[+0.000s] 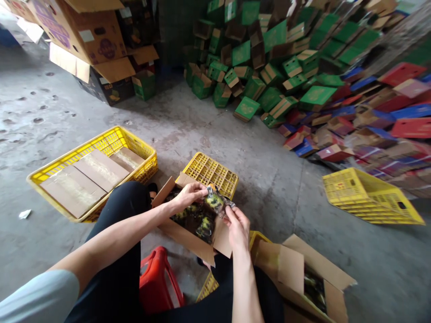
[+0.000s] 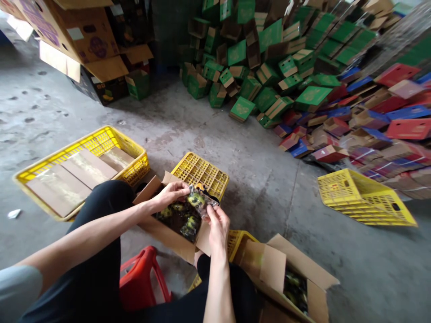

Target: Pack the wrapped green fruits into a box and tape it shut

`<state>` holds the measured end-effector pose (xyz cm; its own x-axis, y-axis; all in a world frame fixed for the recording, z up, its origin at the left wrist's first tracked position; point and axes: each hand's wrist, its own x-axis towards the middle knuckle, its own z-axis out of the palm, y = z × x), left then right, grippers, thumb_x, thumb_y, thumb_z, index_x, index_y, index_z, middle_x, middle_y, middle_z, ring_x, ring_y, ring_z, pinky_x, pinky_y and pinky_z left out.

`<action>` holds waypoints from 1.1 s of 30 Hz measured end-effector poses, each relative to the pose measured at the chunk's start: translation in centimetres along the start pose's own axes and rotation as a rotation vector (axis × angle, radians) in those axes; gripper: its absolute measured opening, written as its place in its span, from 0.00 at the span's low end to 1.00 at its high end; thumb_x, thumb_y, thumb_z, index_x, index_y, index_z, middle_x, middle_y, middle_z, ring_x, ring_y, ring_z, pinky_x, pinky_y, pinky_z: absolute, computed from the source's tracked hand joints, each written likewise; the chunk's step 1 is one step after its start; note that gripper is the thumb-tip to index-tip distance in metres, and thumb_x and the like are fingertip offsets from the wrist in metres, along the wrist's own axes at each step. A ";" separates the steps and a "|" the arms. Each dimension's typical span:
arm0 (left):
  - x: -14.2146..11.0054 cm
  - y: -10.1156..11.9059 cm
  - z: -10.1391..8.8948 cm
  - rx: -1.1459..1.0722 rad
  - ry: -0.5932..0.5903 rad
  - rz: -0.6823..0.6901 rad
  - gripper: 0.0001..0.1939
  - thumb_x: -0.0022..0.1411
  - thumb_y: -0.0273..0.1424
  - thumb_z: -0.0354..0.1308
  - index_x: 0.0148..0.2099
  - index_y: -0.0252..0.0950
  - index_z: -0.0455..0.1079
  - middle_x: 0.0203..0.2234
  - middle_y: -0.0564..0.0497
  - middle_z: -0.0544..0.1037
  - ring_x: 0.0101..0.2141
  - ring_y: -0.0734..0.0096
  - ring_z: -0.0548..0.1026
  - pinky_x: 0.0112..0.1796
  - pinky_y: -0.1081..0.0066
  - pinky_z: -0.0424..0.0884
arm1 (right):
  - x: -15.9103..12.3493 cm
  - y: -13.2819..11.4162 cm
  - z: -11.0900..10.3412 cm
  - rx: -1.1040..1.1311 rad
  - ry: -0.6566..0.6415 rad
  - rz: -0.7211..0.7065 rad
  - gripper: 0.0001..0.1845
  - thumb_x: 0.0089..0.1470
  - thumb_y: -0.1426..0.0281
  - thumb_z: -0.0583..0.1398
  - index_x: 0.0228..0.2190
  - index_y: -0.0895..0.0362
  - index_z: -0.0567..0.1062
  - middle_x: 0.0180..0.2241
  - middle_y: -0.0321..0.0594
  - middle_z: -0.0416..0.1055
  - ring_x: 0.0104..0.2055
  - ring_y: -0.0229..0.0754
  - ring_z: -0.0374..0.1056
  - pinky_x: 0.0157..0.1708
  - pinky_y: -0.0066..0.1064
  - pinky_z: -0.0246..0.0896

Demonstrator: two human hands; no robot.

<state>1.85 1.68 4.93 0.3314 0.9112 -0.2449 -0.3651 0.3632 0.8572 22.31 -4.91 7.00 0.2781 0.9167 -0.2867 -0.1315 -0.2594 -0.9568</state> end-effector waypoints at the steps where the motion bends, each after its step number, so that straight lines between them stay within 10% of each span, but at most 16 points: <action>1: 0.0 -0.1 0.1 -0.019 0.021 0.000 0.30 0.48 0.53 0.77 0.36 0.33 0.72 0.30 0.52 0.76 0.30 0.74 0.73 0.34 0.73 0.71 | -0.1 -0.1 0.1 -0.011 0.009 0.007 0.18 0.45 0.54 0.74 0.31 0.55 0.82 0.34 0.38 0.80 0.34 0.41 0.72 0.31 0.29 0.67; 11: 0.0 0.0 -0.7 0.110 -0.008 -0.081 0.31 0.52 0.57 0.72 0.43 0.35 0.75 0.35 0.51 0.77 0.35 0.72 0.75 0.36 0.75 0.71 | 0.1 0.4 -0.9 -0.113 -0.020 -0.046 0.18 0.47 0.52 0.72 0.31 0.54 0.84 0.32 0.38 0.80 0.31 0.41 0.69 0.27 0.30 0.62; 19: 0.2 -0.8 -1.2 -0.021 -0.164 -0.489 0.41 0.57 0.67 0.59 0.51 0.35 0.76 0.34 0.41 0.84 0.30 0.61 0.82 0.33 0.68 0.77 | -0.1 0.2 -0.3 -0.141 -0.058 -0.115 0.18 0.49 0.53 0.71 0.36 0.53 0.87 0.37 0.41 0.83 0.38 0.48 0.76 0.42 0.40 0.72; 25: -0.1 -0.2 -1.3 -0.112 -0.143 -0.319 0.28 0.55 0.44 0.76 0.53 0.35 0.76 0.46 0.43 0.82 0.37 0.64 0.82 0.43 0.63 0.81 | 0.1 -0.1 -0.4 -0.152 -0.129 -0.210 0.16 0.55 0.57 0.69 0.42 0.50 0.86 0.52 0.42 0.81 0.58 0.54 0.73 0.63 0.46 0.63; 33: -0.3 0.2 -1.1 -0.063 -0.140 -0.230 0.31 0.52 0.45 0.78 0.52 0.34 0.74 0.39 0.46 0.80 0.32 0.71 0.79 0.40 0.66 0.80 | 0.2 0.1 -0.3 0.029 -0.138 -0.064 0.22 0.56 0.53 0.67 0.48 0.48 0.84 0.60 0.43 0.76 0.60 0.53 0.72 0.59 0.47 0.70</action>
<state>0.74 1.72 4.69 0.5271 0.7694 -0.3608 -0.3182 0.5724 0.7557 22.66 -4.89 6.84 0.1540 0.9646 -0.2139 -0.1456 -0.1920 -0.9705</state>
